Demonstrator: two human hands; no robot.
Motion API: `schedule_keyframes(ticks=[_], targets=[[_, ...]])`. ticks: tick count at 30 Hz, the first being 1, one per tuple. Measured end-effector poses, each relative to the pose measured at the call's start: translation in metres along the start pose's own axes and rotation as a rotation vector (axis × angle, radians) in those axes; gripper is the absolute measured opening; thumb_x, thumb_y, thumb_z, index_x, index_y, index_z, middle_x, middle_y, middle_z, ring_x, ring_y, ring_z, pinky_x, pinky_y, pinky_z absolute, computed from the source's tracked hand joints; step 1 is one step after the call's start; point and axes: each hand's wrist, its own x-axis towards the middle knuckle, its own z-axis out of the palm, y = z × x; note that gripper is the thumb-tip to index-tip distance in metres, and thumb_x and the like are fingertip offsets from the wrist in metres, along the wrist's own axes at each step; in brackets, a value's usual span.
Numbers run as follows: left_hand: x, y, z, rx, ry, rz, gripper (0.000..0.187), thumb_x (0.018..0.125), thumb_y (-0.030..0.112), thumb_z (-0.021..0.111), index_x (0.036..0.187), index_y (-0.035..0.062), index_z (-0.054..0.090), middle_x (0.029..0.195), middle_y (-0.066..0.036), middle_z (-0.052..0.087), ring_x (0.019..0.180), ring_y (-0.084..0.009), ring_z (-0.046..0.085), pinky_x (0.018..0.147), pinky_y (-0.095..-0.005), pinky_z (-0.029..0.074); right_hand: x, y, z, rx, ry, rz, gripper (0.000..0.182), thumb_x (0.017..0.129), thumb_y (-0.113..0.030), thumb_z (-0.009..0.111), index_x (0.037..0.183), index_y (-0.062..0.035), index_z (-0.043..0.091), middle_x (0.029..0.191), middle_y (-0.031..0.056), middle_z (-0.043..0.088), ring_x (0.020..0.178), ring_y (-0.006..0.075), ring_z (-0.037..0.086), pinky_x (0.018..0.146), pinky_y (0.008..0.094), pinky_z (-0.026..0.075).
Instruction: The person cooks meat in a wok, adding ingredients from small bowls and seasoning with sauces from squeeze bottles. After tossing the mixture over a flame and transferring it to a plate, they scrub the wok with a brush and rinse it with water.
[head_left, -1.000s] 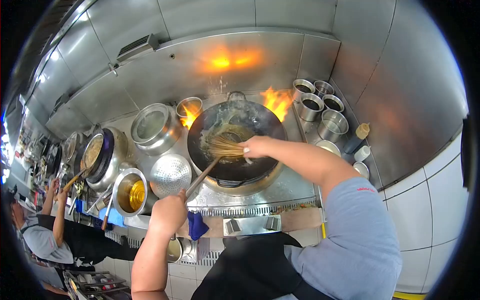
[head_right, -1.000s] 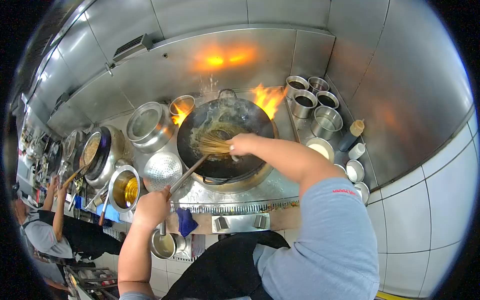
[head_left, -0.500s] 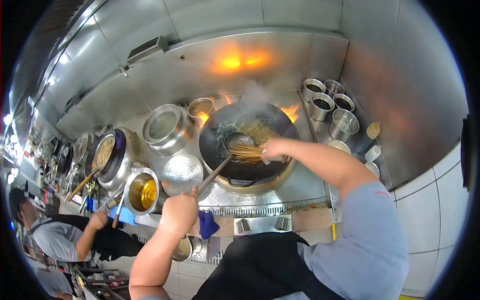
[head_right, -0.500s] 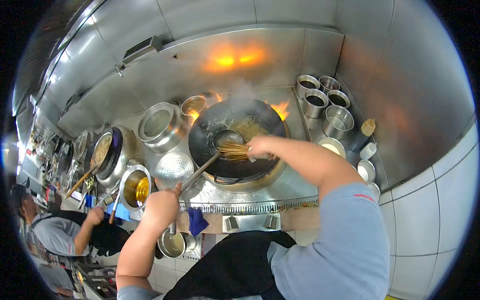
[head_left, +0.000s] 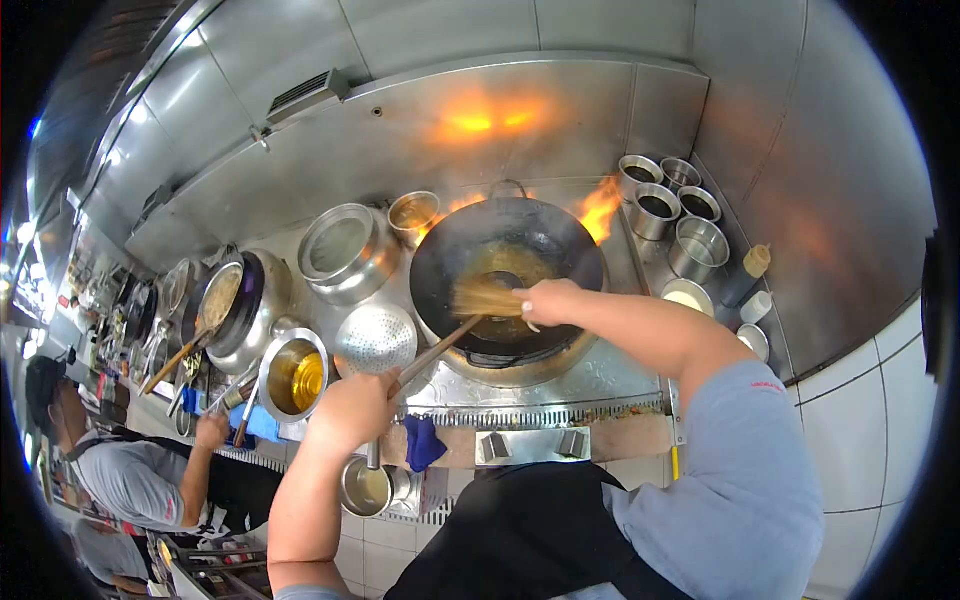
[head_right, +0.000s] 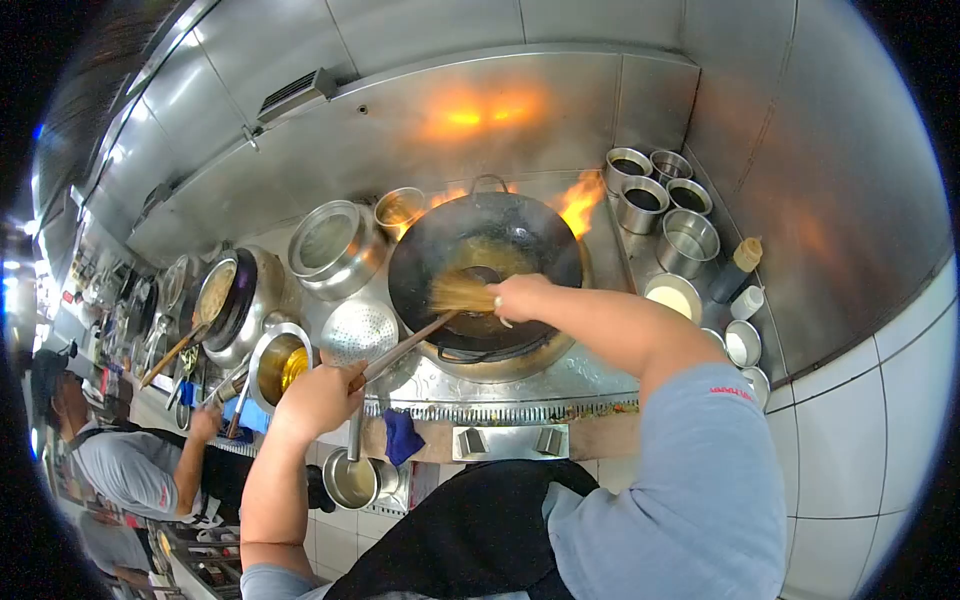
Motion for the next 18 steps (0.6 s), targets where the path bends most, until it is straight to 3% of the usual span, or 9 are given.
schedule_keyframes(ticks=[3, 5, 6, 8, 10, 11, 13, 17, 18], targets=[[-0.004, -0.014, 0.006, -0.056, 0.004, -0.030, 0.031, 0.082, 0.018, 0.056, 0.110, 0.0077, 0.062, 0.077, -0.018, 0.065, 0.072, -0.0345, 0.064, 0.065, -0.0449, 0.051, 0.031, 0.034, -0.034, -0.310, -0.102, 0.197, 0.041, 0.087, -0.029, 0.051, 0.127, -0.0160, 0.054, 0.099, 0.0144, 0.067, 0.088, 0.0311, 0.065, 0.073, 0.0445, 0.051], [-0.003, -0.044, 0.050, 0.103, -0.055, -0.140, 0.024, 0.081, 0.021, 0.058, 0.099, 0.0064, 0.063, 0.077, -0.017, 0.066, 0.073, -0.0333, 0.065, 0.064, -0.0441, 0.051, 0.037, 0.045, -0.038, -0.260, 0.211, 0.363, 0.043, 0.087, -0.031, 0.053, 0.129, -0.0184, 0.053, 0.104, 0.0160, 0.065, 0.088, 0.0298, 0.065, 0.073, 0.0429, 0.052], [-0.006, -0.052, 0.071, 0.102, -0.054, -0.148, 0.024, 0.081, 0.021, 0.058, 0.099, 0.0064, 0.063, 0.077, -0.017, 0.066, 0.073, -0.0333, 0.065, 0.064, -0.0441, 0.051, 0.015, 0.041, -0.059, -0.121, 0.340, 0.361, 0.043, 0.088, -0.032, 0.052, 0.129, -0.0175, 0.052, 0.103, 0.0167, 0.065, 0.088, 0.0301, 0.065, 0.073, 0.0423, 0.052], [-0.012, -0.062, 0.116, 0.164, 0.326, -0.322, 0.014, 0.083, 0.018, 0.052, 0.086, 0.0063, 0.061, 0.076, -0.014, 0.066, 0.069, -0.0306, 0.065, 0.060, -0.0421, 0.051, -0.026, 0.026, -0.098, 0.018, 0.475, 0.350, 0.043, 0.089, -0.032, 0.051, 0.129, -0.0166, 0.052, 0.102, 0.0174, 0.065, 0.089, 0.0305, 0.065, 0.073, 0.0418, 0.052], [-0.018, -0.052, 0.152, -0.111, 0.252, -0.570, 0.030, 0.076, 0.035, 0.067, 0.075, 0.0053, 0.060, 0.072, -0.015, 0.065, 0.068, -0.0329, 0.064, 0.062, -0.0442, 0.050, -0.051, 0.015, -0.100, 0.927, 0.688, 0.461, 0.045, 0.089, -0.031, 0.049, 0.132, -0.0168, 0.049, 0.096, 0.0182, 0.065, 0.088, 0.0321, 0.065, 0.075, 0.0428, 0.051], [-0.023, -0.045, 0.167, -0.194, 0.251, -0.605, 0.035, 0.073, 0.038, 0.070, 0.071, 0.0050, 0.060, 0.070, -0.015, 0.064, 0.066, -0.0334, 0.064, 0.060, -0.0441, 0.049, -0.036, 0.025, -0.050, 0.671, 0.960, 0.419, 0.050, 0.088, -0.030, 0.052, 0.136, -0.0193, 0.045, 0.096, 0.0182, 0.066, 0.085, 0.0342, 0.065, 0.075, 0.0431, 0.051], [-0.030, -0.034, 0.189, -0.337, 0.255, -0.656, 0.040, 0.070, 0.043, 0.073, 0.066, 0.0047, 0.060, 0.066, -0.016, 0.063, 0.064, -0.0343, 0.063, 0.059, -0.0433, 0.048, -0.064, 0.008, -0.062, 0.071, 0.213, 0.346, 0.057, 0.085, -0.030, 0.058, 0.138, -0.0185, 0.041, 0.102, 0.0192, 0.065, 0.086, 0.0360, 0.064, 0.077, 0.0426, 0.051], [-0.033, -0.040, 0.206, -0.642, 0.267, -0.607, 0.035, 0.072, 0.036, 0.072, 0.072, 0.0031, 0.064, 0.060, -0.016, 0.059, 0.061, -0.0323, 0.061, 0.058, -0.0391, 0.046, -0.082, 0.025, -0.076, -0.058, 0.086, 0.327, 0.060, 0.083, -0.030, 0.061, 0.138, -0.0202, 0.041, 0.104, 0.0178, 0.065, 0.089, 0.0366, 0.063, 0.078, 0.0413, 0.051], [-0.031, -0.043, 0.210, -0.747, 0.262, -0.590, 0.034, 0.072, 0.035, 0.073, 0.072, 0.0022, 0.063, 0.059, -0.015, 0.058, 0.057, -0.0297, 0.059, 0.057, -0.0379, 0.045, -0.088, 0.024, -0.086, 0.219, 0.397, 0.385, 0.060, 0.082, -0.030, 0.061, 0.138, -0.0211, 0.041, 0.102, 0.0179, 0.065, 0.091, 0.0362, 0.063, 0.079, 0.0415, 0.050]])
